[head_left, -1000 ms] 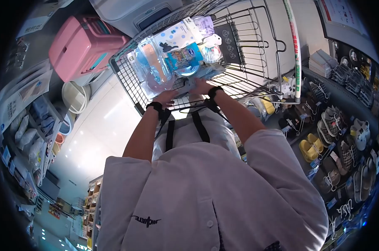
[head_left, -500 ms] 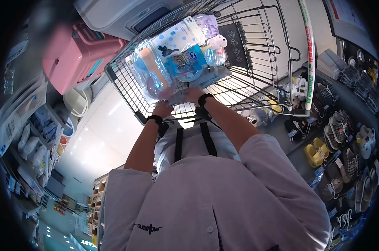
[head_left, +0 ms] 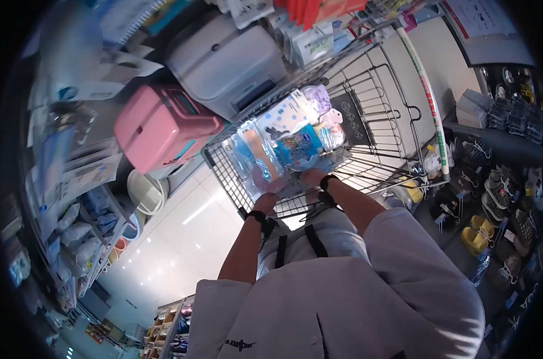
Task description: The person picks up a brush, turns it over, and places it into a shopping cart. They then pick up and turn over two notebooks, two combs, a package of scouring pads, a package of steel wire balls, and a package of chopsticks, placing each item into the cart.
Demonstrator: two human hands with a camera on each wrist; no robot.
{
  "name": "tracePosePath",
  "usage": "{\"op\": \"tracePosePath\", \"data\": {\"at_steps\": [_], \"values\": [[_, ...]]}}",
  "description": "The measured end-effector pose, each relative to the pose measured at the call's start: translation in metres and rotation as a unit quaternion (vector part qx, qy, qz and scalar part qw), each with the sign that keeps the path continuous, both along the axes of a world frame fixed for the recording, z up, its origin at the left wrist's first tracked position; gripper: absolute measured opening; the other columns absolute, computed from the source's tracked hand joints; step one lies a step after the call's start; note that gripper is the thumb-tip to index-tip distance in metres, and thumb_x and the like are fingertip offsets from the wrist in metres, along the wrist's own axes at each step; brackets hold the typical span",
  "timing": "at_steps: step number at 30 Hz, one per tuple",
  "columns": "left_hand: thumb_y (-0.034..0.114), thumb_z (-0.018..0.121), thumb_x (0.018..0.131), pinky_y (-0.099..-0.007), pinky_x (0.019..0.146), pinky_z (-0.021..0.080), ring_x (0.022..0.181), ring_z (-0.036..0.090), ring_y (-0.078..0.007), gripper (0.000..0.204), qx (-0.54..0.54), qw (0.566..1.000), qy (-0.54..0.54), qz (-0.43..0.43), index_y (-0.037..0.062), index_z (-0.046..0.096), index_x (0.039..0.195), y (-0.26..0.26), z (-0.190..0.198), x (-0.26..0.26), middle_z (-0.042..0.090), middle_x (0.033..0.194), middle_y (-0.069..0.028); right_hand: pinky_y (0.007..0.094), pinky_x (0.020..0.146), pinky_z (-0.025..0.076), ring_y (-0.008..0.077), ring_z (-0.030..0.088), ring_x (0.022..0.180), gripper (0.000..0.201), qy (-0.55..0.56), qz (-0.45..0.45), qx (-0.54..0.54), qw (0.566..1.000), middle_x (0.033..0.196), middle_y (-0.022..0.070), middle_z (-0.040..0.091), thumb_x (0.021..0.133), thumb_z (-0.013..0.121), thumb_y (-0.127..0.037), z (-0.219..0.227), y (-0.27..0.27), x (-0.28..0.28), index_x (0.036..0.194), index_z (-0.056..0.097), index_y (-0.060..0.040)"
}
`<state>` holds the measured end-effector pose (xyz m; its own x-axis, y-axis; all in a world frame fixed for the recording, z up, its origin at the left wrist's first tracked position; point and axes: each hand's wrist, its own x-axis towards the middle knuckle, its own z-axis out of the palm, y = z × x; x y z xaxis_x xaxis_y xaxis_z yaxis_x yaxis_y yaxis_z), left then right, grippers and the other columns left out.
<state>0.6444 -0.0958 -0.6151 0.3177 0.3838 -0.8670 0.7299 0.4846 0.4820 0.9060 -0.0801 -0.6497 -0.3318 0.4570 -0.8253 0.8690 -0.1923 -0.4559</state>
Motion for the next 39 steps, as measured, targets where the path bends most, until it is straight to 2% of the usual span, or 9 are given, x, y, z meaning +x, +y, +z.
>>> {"op": "tracePosePath", "data": {"at_steps": [1,6,8,12,19,26,29,33,39], "values": [[0.038,0.05,0.084,-0.0389,0.088,0.045,0.101,0.06,-0.0335,0.047,0.082,0.994,-0.052,-0.043,0.0022,0.062,0.112,-0.015,-0.04,-0.019,0.065,0.106,-0.0175,0.0453,0.084,0.049,0.035,0.063,0.096,0.038,-0.009,-0.028,0.016,0.999,0.1,0.0194,0.066,0.087,0.042,-0.029,-0.01,0.0,0.01,0.094,0.069,-0.0028],[0.037,0.055,0.087,-0.0341,0.079,0.047,0.09,0.062,-0.0202,0.044,0.043,0.988,-0.041,0.142,0.0024,0.062,0.113,0.034,0.045,-0.047,0.066,0.1,-0.0119,0.0448,0.079,0.051,0.0328,0.065,0.088,0.037,-0.064,-0.103,0.132,0.984,0.089,0.0192,0.067,0.083,0.048,-0.034,0.031,0.021,0.053,0.097,0.066,-0.0047],[0.034,0.057,0.089,-0.0307,0.077,0.047,0.09,0.061,-0.0166,0.04,0.0,0.95,-0.093,0.297,0.0029,0.061,0.114,0.054,0.101,-0.063,0.065,0.1,-0.0064,0.0365,0.067,0.052,0.0227,0.066,0.072,0.04,-0.014,-0.277,0.01,0.961,0.086,0.0131,0.068,0.085,0.05,-0.039,0.051,0.032,0.059,0.099,0.066,-0.0058],[0.027,0.054,0.093,-0.0281,0.084,0.045,0.094,0.057,-0.0144,0.037,0.066,0.961,-0.151,0.224,0.0021,0.057,0.121,0.095,0.182,-0.116,0.061,0.106,-0.0046,0.0268,0.061,0.05,0.0143,0.064,0.074,0.031,0.142,-0.448,0.004,0.883,0.089,0.0053,0.067,0.09,0.054,-0.023,0.161,0.064,0.047,0.114,0.06,-0.004],[0.021,0.059,0.091,-0.0278,0.084,0.047,0.094,0.061,-0.0155,0.03,0.421,0.881,-0.212,-0.048,0.0037,0.06,0.116,0.15,0.391,-0.159,0.066,0.103,-0.006,0.0259,0.074,0.051,0.0128,0.062,0.083,0.023,0.352,-0.387,0.274,0.807,0.099,0.0056,0.064,0.093,0.048,-0.01,0.371,0.151,0.039,0.11,0.059,-0.0001],[0.018,0.06,0.087,-0.0271,0.077,0.049,0.098,0.061,-0.0156,0.033,0.617,0.724,-0.307,0.042,0.0052,0.058,0.118,0.231,0.59,-0.122,0.064,0.111,-0.0089,0.0272,0.079,0.051,0.0163,0.063,0.092,0.029,0.449,-0.31,0.496,0.676,0.111,0.0105,0.062,0.093,0.048,-0.008,0.606,0.242,-0.037,0.121,0.052,-0.0015],[0.025,0.064,0.081,-0.0386,0.091,0.046,0.109,0.058,-0.0331,0.054,0.74,0.619,-0.236,0.115,0.0028,0.049,0.128,0.309,0.594,-0.077,0.061,0.116,-0.0184,0.0352,0.091,0.047,0.021,0.049,0.118,0.059,0.435,-0.326,0.478,0.69,0.136,0.0145,0.044,0.089,0.055,-0.014,0.643,0.282,-0.067,0.142,0.029,-0.0094],[0.026,0.067,0.08,-0.036,0.089,0.046,0.107,0.059,-0.0294,0.052,0.693,0.691,-0.152,0.141,0.0003,0.052,0.123,0.385,0.576,-0.033,0.061,0.114,-0.0197,0.052,0.104,0.028,0.0256,0.029,0.135,0.088,0.409,-0.349,0.382,0.751,0.144,0.0137,0.035,0.083,0.063,-0.027,0.645,0.31,-0.091,0.149,0.006,-0.0129],[0.025,0.069,0.079,-0.0346,0.079,0.05,0.09,0.066,-0.0272,0.038,0.608,0.699,-0.352,0.134,-0.0004,0.063,0.106,0.354,0.568,-0.008,0.068,0.097,-0.0174,0.0307,0.082,0.043,0.0122,0.056,0.098,0.038,0.376,-0.326,0.416,0.761,0.106,0.0024,0.062,0.086,0.064,-0.026,0.649,0.282,-0.083,0.118,0.054,-0.0078]]}}
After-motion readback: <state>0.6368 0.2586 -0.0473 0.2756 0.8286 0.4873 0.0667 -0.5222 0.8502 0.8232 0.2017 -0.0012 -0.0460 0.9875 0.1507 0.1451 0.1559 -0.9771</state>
